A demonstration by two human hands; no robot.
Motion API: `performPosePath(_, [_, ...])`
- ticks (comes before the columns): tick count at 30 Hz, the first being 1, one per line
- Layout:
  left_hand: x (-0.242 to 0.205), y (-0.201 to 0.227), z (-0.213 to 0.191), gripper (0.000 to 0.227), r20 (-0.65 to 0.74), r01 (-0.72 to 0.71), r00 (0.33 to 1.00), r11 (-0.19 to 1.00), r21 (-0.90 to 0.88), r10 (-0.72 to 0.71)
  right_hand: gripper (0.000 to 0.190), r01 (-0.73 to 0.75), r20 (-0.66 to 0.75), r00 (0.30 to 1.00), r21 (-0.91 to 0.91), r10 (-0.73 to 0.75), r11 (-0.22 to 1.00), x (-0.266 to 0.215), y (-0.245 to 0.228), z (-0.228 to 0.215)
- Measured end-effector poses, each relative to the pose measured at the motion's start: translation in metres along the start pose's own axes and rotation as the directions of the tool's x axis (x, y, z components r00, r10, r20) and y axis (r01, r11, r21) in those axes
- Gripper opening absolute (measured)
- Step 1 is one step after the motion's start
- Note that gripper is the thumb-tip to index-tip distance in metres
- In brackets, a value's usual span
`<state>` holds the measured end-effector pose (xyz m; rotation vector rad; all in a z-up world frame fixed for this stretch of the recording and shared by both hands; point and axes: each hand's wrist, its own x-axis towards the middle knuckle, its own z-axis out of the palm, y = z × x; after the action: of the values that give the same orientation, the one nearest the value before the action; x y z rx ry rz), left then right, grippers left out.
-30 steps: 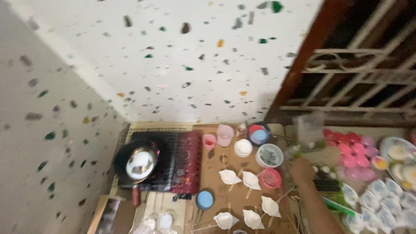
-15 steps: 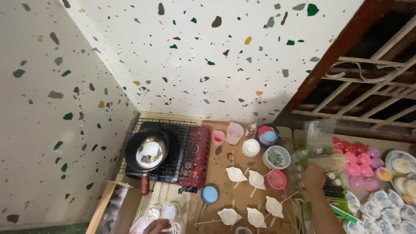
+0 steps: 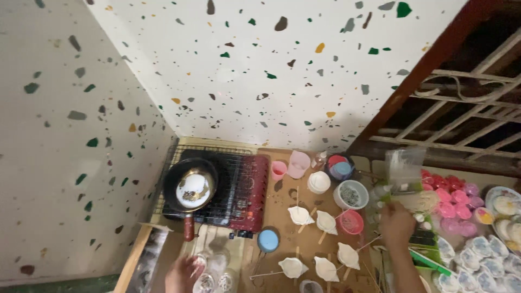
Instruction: Assembling and decorating small floral wax items by dipping them in melted wax and powder
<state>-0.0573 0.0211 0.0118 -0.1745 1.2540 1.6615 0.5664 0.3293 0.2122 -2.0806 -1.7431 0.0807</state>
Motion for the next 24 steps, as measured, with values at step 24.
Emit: performPosePath(24, [-0.062,0.127,0.170,0.032,0.118,-0.040,0.993,0.964,0.263,0.009,0.024,-0.197,0.081,0.980,0.366,0.180,0.909,-0.183,-0.072,0.035])
